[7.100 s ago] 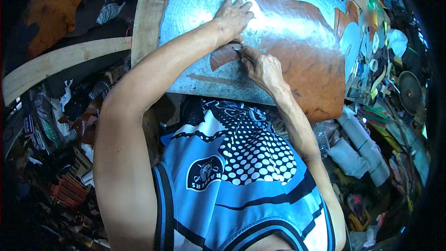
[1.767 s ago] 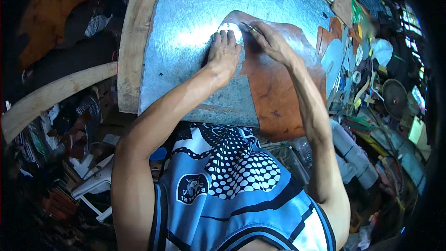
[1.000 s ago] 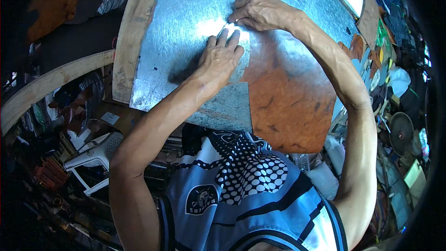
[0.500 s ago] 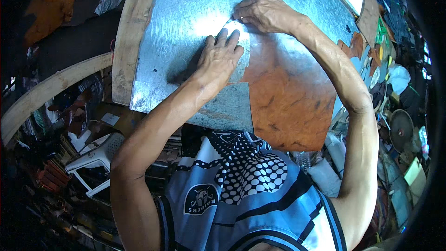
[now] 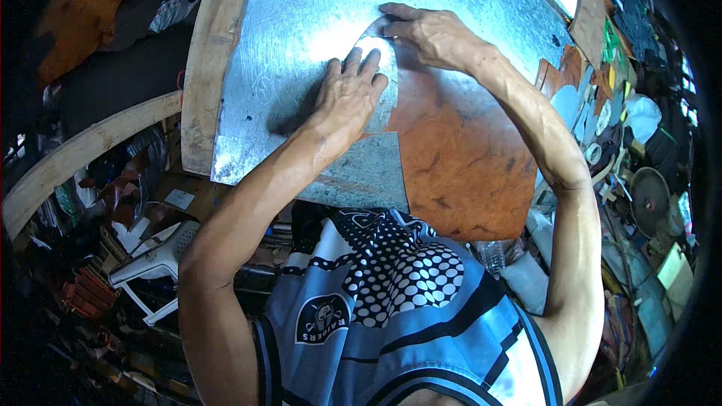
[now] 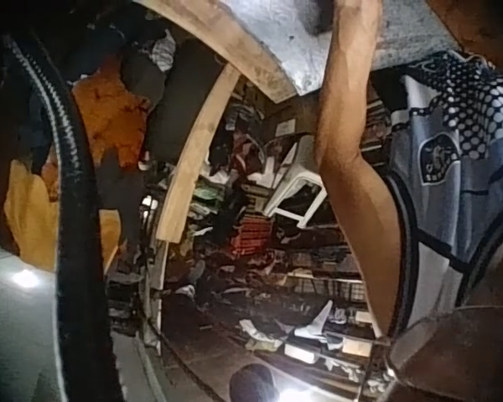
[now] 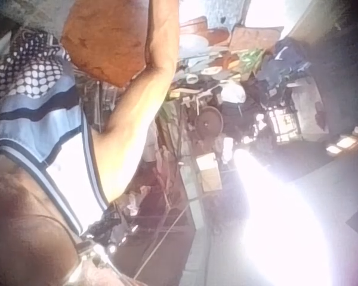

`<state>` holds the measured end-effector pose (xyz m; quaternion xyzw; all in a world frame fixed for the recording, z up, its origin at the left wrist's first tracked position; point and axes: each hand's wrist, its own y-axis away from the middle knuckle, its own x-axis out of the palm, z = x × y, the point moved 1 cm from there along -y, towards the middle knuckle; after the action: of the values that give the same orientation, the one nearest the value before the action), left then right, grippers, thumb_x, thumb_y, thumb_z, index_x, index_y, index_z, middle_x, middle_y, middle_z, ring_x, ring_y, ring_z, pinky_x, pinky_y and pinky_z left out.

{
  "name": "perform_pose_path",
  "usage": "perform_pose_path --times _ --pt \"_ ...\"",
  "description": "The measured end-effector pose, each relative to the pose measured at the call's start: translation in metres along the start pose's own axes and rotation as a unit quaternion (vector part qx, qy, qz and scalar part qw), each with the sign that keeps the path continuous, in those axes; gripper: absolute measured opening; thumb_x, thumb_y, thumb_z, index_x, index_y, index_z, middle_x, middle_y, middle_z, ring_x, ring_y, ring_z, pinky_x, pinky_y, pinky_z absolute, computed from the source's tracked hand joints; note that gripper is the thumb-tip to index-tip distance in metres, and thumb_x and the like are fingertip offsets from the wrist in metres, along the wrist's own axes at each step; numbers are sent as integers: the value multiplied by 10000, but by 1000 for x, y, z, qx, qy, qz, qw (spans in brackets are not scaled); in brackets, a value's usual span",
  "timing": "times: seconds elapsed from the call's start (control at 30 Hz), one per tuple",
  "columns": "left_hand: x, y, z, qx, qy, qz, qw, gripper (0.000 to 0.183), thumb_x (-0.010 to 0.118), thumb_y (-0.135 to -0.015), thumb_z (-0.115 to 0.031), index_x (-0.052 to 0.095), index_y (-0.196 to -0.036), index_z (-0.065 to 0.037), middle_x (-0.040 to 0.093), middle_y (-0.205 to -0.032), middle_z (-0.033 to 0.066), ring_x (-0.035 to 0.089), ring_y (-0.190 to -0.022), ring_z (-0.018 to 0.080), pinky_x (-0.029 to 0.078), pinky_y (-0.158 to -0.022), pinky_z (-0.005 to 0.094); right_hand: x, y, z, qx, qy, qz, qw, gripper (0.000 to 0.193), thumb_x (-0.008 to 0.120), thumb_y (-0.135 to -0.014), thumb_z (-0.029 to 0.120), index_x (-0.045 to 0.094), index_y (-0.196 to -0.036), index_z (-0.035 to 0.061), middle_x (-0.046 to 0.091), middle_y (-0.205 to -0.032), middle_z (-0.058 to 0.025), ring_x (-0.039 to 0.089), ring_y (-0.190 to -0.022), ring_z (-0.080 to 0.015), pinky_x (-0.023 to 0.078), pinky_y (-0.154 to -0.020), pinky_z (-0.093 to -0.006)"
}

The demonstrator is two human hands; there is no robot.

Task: Cutting out leather shapes using a metal template and a knife.

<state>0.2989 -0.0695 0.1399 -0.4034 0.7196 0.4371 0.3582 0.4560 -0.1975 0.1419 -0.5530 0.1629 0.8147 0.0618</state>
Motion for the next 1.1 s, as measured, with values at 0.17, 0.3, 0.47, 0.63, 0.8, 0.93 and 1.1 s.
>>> perform_pose_path --times 0.17,0.3,0.47,0.63,0.8,0.93,1.1 --pt "1 0 2 2 -1 -1 1000 445 617 -746 55 552 -1178 -31 351 -1482 209 341 -1375 407 368 -1039 576 3 7 8 39 -6 -21 999 205 595 -880 132 676 -1063 87 638 -1124 -112 673 -919 -298 572 -781 -411" --pt "3 0 2 6 -3 -10 1000 469 633 -730 62 549 -1182 -31 350 -1483 207 345 -1372 409 379 -1025 567 10 14 8 45 -16 -38 998 216 595 -878 124 678 -1072 81 645 -1138 -118 676 -926 -301 574 -785 -415" --pt "-2 -1 0 6 3 14 1000 478 651 -728 56 552 -1186 -35 347 -1486 205 338 -1377 405 378 -1017 551 21 23 3 44 -11 -60 997 282 577 -890 119 678 -1151 85 620 -1271 -78 674 -977 -301 570 -843 -396" --pt "1 0 2 6 -1 2 1000 491 668 -729 43 552 -1199 -35 345 -1486 206 337 -1377 404 371 -1020 555 25 28 8 73 -34 -55 995 288 567 -899 125 673 -1160 68 614 -1281 -70 675 -975 -299 564 -864 -390" --pt "3 0 1 8 6 -4 1000 492 684 -722 41 555 -1192 -23 341 -1488 209 341 -1373 408 371 -1016 552 23 37 22 136 -71 -54 987 280 558 -909 127 668 -1154 48 616 -1267 -84 674 -970 -307 557 -860 -405" --pt "4 0 2 17 -2 -15 1000 479 677 -726 35 554 -1187 -11 359 -1471 227 355 -1362 415 368 -1009 549 33 42 33 177 -105 -92 974 266 546 -918 119 663 -1137 22 615 -1252 -124 670 -963 -340 559 -838 -429" --pt "6 -4 3 29 -7 -8 1000 465 663 -733 25 554 -1184 -8 382 -1452 242 367 -1351 426 366 -1001 546 47 53 50 245 -158 -146 945 250 569 -920 108 650 -1131 2 612 -1239 -148 633 -1031 -363 530 -864 -427"
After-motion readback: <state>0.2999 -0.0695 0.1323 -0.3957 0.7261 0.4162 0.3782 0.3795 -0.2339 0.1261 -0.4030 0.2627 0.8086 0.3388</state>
